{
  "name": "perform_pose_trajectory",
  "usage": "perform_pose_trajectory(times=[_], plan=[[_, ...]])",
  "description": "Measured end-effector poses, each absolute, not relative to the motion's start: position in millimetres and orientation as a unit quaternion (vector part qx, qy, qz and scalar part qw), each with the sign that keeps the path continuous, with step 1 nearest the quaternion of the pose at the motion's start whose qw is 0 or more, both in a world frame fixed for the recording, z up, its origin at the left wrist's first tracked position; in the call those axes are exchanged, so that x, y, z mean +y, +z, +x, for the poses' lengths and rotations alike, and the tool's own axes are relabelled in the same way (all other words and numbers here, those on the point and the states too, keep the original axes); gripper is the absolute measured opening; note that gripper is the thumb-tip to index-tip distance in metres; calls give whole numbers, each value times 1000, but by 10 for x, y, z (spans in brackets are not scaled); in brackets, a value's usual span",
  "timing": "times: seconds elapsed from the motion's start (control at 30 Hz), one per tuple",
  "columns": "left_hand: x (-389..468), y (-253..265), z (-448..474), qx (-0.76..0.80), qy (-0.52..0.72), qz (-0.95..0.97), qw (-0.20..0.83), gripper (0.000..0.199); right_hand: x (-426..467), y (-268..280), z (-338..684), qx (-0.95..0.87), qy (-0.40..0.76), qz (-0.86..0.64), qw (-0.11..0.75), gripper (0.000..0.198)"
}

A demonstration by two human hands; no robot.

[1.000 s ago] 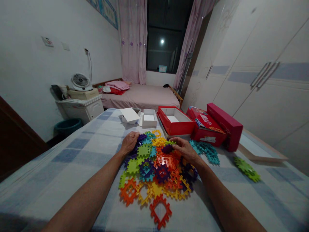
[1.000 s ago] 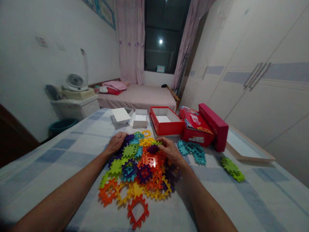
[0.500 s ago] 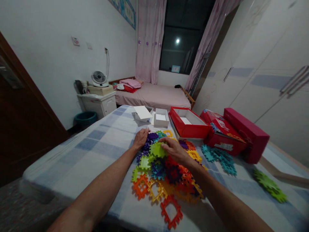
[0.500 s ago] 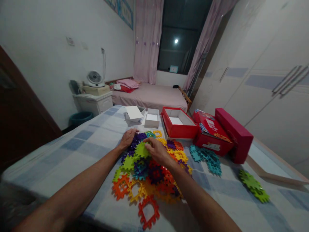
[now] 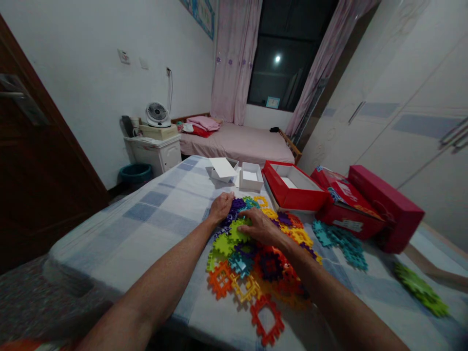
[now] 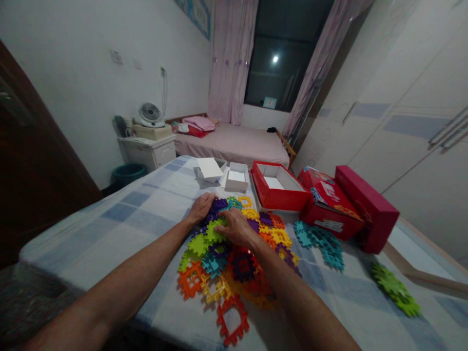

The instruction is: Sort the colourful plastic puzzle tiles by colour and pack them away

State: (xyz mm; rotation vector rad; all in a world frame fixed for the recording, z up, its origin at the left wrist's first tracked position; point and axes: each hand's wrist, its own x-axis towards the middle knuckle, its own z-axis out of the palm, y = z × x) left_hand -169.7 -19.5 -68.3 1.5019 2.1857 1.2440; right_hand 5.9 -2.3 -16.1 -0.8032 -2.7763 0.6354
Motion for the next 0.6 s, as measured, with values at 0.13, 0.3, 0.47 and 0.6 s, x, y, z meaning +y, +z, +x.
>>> perform_pose_trajectory(times=[0.13, 0.3, 0.47, 0.6], plan=[[-210, -661, -1686, 746, 416, 510, 103, 45, 120, -62, 124, -864, 381, -305, 123, 30], [-231, -632, -1672, 745, 411, 514, 109, 44, 283, 132, 335, -765, 547, -278, 197, 35], [-235, -621, -1666, 747, 407, 515, 105, 44, 236, 136, 378, -856, 421, -286, 94, 24], [-229, -627, -1667, 750, 401, 517, 98, 43, 90, 25, 244, -918, 274, -277, 74, 21]])
